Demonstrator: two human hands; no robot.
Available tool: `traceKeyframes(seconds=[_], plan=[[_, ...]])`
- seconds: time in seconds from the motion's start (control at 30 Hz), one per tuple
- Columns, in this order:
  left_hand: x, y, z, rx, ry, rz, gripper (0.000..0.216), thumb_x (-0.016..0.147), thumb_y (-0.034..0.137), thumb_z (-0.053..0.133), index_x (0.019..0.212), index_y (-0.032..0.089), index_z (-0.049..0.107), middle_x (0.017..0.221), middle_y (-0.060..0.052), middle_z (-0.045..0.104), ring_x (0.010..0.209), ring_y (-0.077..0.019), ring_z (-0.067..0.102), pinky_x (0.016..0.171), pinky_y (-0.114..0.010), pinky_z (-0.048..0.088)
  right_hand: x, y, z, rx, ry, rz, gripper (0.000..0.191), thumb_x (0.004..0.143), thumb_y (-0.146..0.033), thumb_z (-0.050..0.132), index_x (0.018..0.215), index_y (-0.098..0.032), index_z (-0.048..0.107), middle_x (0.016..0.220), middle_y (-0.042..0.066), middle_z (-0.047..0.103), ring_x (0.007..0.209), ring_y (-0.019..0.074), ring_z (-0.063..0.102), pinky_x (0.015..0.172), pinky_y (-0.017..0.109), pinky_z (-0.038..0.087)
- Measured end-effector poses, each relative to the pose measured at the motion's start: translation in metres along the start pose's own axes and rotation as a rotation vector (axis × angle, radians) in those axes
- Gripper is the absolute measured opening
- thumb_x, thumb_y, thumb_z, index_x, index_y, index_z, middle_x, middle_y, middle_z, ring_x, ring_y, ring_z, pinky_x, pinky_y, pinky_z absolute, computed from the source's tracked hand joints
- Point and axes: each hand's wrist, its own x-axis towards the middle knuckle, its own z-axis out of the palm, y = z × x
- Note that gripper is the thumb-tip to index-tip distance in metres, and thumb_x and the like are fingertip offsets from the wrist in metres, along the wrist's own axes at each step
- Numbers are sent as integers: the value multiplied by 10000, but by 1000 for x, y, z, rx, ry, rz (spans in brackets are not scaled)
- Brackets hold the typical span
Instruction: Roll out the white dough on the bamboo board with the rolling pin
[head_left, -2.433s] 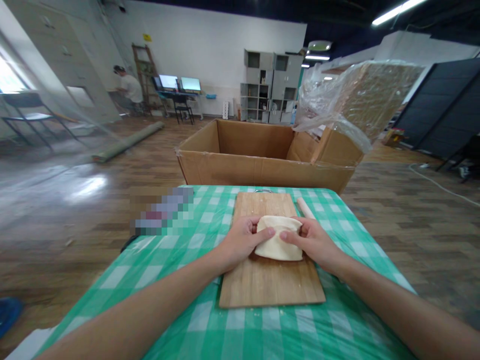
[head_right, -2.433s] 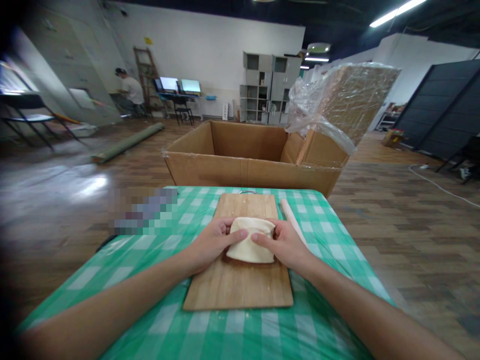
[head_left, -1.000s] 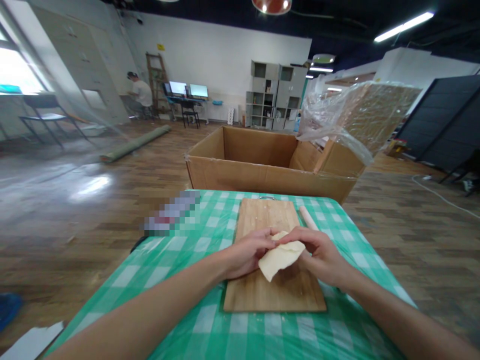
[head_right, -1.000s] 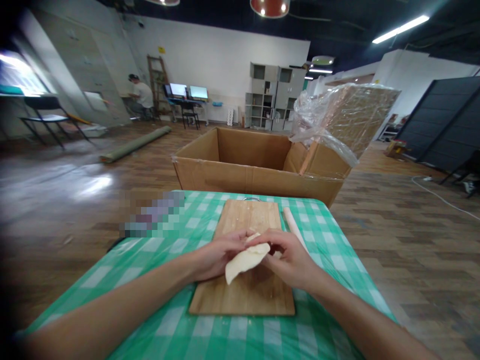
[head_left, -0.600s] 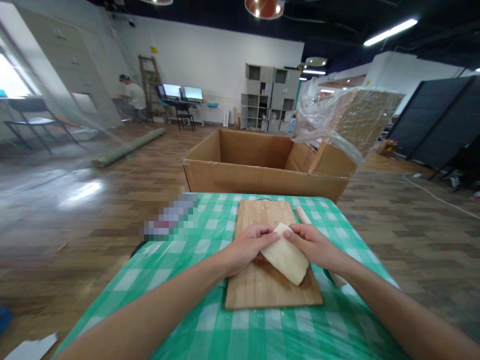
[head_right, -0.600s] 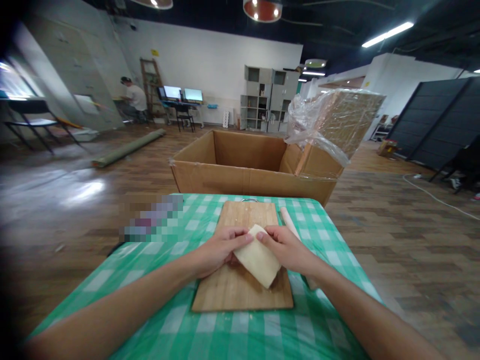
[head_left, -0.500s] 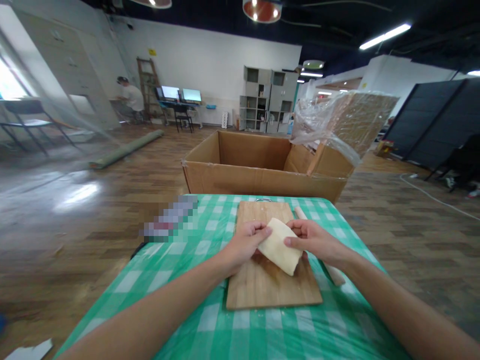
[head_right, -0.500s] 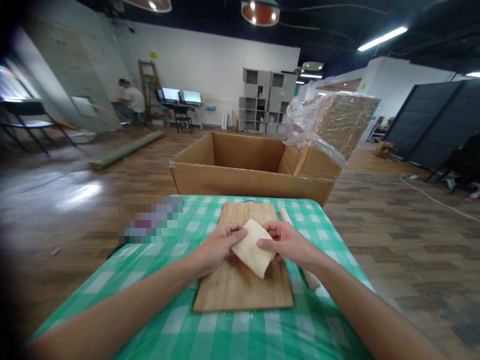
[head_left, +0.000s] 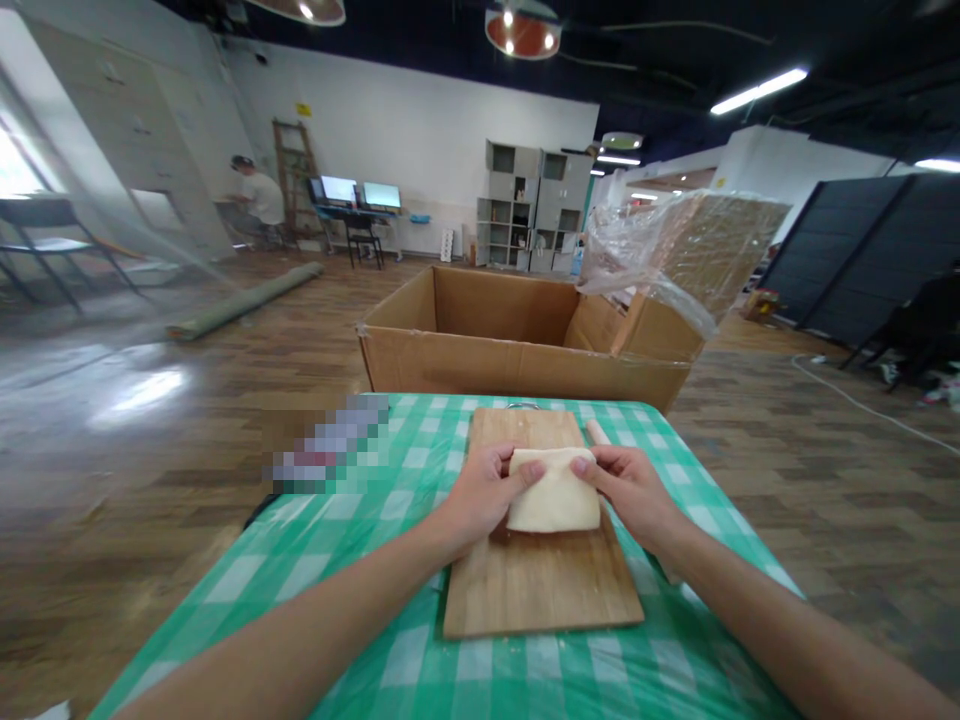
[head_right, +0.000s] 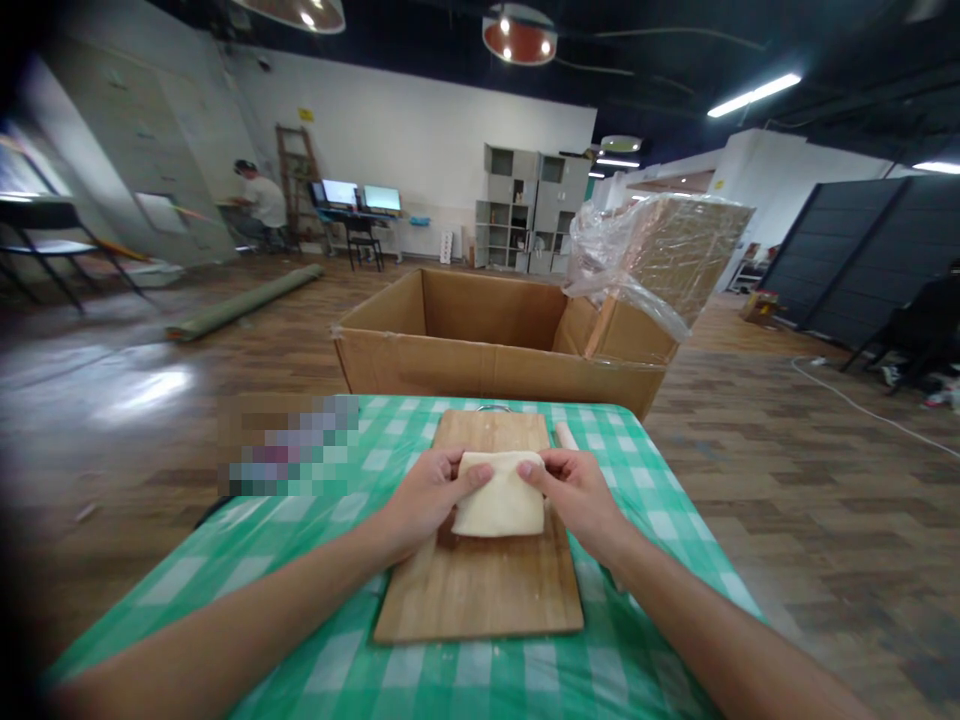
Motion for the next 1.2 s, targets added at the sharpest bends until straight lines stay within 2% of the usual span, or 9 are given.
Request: traceKeyframes(seconds=[0.17,0.3,0.43,0.57,0.73,0.8,1.0,1.1,1.2], plan=[[-3,-5,6,103,24,21,423,857,540,725,1008,148,681,941,-75,743,805,-210,665,652,-278,479,-4,6,9,-4,42,5,456,880,-640,693,860,-185,688,768,22,679,658,171,566,571,271,416],[-10,-10,17,354,166,109,384,975,560,544,930,192,644,837,-24,688,783,-197,619,658,-285,438,-13,10,23,-236,84,-53,484,1001,-649,483,818,-213,585,748,16,619,670,175,545,553,274,397],[-14,-7,22,493,286,191,381,1025,508,453,842,203,590,768,-6,637,725,-185,570,651,-296,398,-16,9,30,-382,174,-155,516,1047,-607,391,757,-210,546,673,15,581,601,166,497,519,286,344],[-16,-3,23,521,322,239,351,1042,473,425,851,212,563,767,5,619,730,-184,565,665,-298,398,-13,9,30,-372,264,-176,526,1047,-599,394,738,-202,547,656,12,575,577,158,474,503,284,322],[-20,-5,25,548,277,265,347,1049,481,415,868,223,559,756,4,609,718,-193,569,664,-314,387,-8,10,32,-81,47,-94,471,989,-617,519,792,-197,599,765,22,632,702,184,569,605,271,452],[-20,-8,25,564,247,267,353,1051,494,412,882,228,571,761,-5,621,709,-201,575,662,-325,378,-7,11,34,-46,-1,-57,487,968,-638,541,793,-190,619,766,32,645,706,194,586,607,278,466],[-13,-15,22,599,311,264,422,1046,540,393,800,237,554,755,-39,641,693,-226,586,648,-347,347,-8,14,36,-297,218,-111,579,994,-665,453,713,-181,601,673,28,588,598,165,492,493,269,352],[-12,-15,21,598,335,265,433,1045,547,390,791,238,555,735,-34,634,673,-220,579,633,-345,337,-6,14,36,-257,208,-77,574,995,-668,444,720,-186,590,682,31,597,597,171,498,491,273,357],[-13,-14,21,592,370,290,442,1043,549,397,766,238,543,706,-23,613,653,-208,565,622,-338,334,-4,17,36,-159,161,-77,537,998,-650,460,763,-189,600,759,38,646,676,189,562,573,277,429]])
